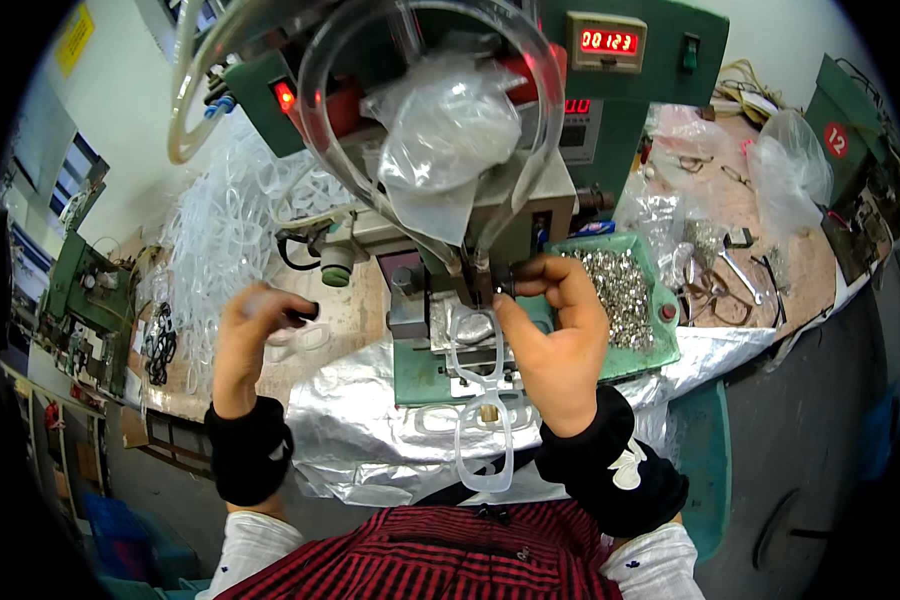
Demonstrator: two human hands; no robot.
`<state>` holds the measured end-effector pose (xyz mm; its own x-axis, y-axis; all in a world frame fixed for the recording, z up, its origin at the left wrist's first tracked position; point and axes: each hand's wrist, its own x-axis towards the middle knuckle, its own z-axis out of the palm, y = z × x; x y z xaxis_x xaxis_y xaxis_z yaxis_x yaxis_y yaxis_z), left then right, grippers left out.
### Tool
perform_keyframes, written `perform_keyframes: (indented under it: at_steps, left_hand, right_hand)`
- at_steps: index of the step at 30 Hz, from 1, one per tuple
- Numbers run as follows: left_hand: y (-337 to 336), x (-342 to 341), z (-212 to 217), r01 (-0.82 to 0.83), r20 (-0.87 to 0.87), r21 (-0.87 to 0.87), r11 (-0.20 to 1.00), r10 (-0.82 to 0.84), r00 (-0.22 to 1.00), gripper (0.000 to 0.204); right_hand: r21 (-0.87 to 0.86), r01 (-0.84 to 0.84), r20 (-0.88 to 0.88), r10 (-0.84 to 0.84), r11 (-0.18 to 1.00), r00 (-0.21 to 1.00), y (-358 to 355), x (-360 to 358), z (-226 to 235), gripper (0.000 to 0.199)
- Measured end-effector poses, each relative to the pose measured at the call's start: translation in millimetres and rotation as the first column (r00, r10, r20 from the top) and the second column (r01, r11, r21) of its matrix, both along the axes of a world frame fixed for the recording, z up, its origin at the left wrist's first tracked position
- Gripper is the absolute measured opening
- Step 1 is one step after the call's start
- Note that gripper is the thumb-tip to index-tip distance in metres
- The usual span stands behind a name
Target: The person repeatedly picks up clear plastic loops and small metal components, places them into a machine, and operates the machine to process them. The person then removes the processed items and places them on the table, continuing the cycle.
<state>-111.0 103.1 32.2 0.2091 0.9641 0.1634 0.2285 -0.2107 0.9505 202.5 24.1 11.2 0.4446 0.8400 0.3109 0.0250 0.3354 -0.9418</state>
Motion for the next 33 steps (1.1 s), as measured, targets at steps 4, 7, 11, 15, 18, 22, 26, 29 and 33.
perform_keyframes:
  at_steps: [4,7,11,15,18,22,26,29,33]
  left_hand:
    - [-32,58,53,0.048,0.314,0.509,0.859,-0.238,0.919,0.037]
    - [-27,107,77,0.012,0.105,0.736,0.677,-0.132,0.986,0.038]
    - [-17,104,69,0.018,0.151,0.751,0.660,-0.199,0.968,0.028]
    - [-13,108,67,0.025,0.152,0.786,0.618,-0.231,0.961,0.027]
    - [-15,112,73,0.031,0.184,0.757,0.652,-0.259,0.948,0.025]
    - [-28,106,51,0.515,-0.321,0.792,0.327,-0.493,0.808,0.031]
    - [-62,153,19,0.486,-0.434,0.870,0.087,-0.336,0.836,0.044]
    - [-63,163,3,0.466,-0.404,0.876,0.126,-0.339,0.850,0.044]
    - [-67,164,-1,0.456,-0.389,0.875,0.162,-0.325,0.862,0.044]
  right_hand:
    - [-0.039,-0.087,-0.167,0.080,0.995,0.983,3,-2,6,0.038]
    - [-0.025,-0.147,-0.339,0.130,0.989,0.932,-1,-8,19,0.042]
    - [-0.025,-0.155,-0.460,0.126,0.988,0.879,-4,-22,27,0.044]
    - [-0.011,-0.139,-0.451,0.119,0.990,0.885,0,-18,20,0.042]
    - [-0.004,-0.122,-0.516,0.102,0.993,0.851,-5,-19,26,0.048]
    - [0.013,-0.203,-0.066,0.203,0.979,0.977,-38,-13,37,0.057]
    - [-0.089,0.161,0.748,-0.041,0.983,0.663,-18,56,-11,0.035]
    - [-0.016,0.557,0.940,-0.178,0.830,0.292,-25,83,-61,0.025]
    - [0.055,0.437,0.887,-0.245,0.898,0.391,-17,103,-68,0.015]
